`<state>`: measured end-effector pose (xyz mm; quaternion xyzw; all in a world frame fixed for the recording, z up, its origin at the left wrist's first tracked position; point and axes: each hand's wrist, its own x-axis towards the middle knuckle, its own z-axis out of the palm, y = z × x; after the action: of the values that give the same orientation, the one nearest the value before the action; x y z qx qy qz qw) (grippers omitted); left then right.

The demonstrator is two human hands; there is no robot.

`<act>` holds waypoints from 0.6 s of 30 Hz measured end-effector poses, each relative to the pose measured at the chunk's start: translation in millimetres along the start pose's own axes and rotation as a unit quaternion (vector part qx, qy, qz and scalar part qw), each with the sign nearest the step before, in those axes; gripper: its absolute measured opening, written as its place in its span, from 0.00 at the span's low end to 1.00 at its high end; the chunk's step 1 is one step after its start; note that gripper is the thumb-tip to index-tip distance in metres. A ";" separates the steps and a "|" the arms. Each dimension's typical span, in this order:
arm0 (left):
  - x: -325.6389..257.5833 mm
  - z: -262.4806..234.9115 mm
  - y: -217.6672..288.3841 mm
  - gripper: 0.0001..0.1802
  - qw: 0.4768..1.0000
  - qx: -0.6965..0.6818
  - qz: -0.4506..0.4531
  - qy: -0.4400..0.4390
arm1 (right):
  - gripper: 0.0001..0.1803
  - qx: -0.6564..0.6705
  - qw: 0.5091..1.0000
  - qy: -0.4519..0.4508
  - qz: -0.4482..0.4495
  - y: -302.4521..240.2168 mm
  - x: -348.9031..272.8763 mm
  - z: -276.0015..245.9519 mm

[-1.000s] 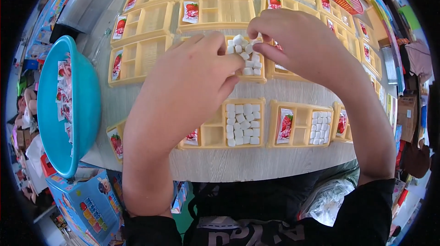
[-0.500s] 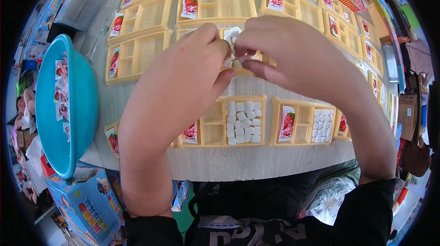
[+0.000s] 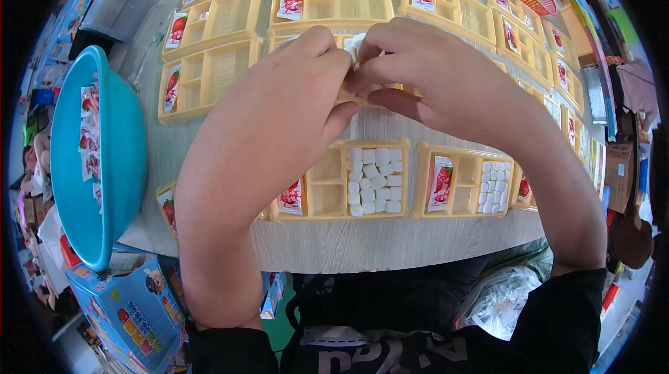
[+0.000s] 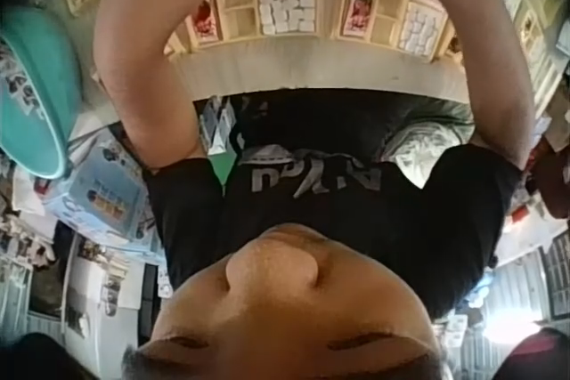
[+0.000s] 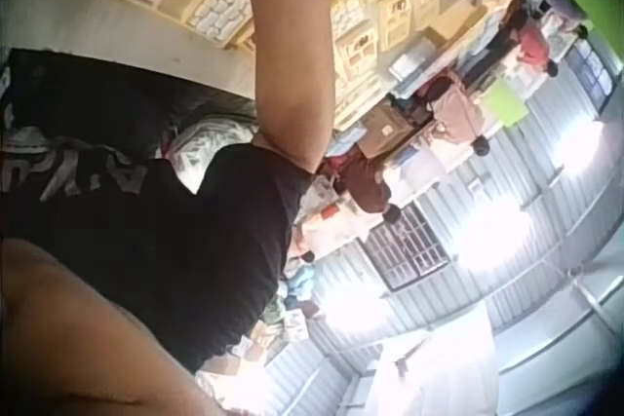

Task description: Pack small white items into partitioned yellow plastic trays.

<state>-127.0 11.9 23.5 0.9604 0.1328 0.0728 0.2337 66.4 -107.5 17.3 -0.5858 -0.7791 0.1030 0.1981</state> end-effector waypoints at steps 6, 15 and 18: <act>0.3 2.0 -1.2 0.16 0.999 -0.014 0.025 0.033 | 0.10 0.018 0.997 0.069 0.030 1.8 -3.8 -6.4; 0.3 -1.9 2.2 0.16 1.000 0.009 0.016 -0.013 | 0.07 -0.068 0.994 0.042 0.076 26.3 -9.3 -16.6; 0.8 -1.1 2.1 0.15 0.999 0.018 0.035 0.005 | 0.07 -0.073 0.992 0.053 0.084 27.8 -4.8 -11.6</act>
<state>-126.0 10.8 25.6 0.9683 0.1011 0.0833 0.2129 96.7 -104.7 15.9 -0.6668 -0.7207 0.0310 0.1869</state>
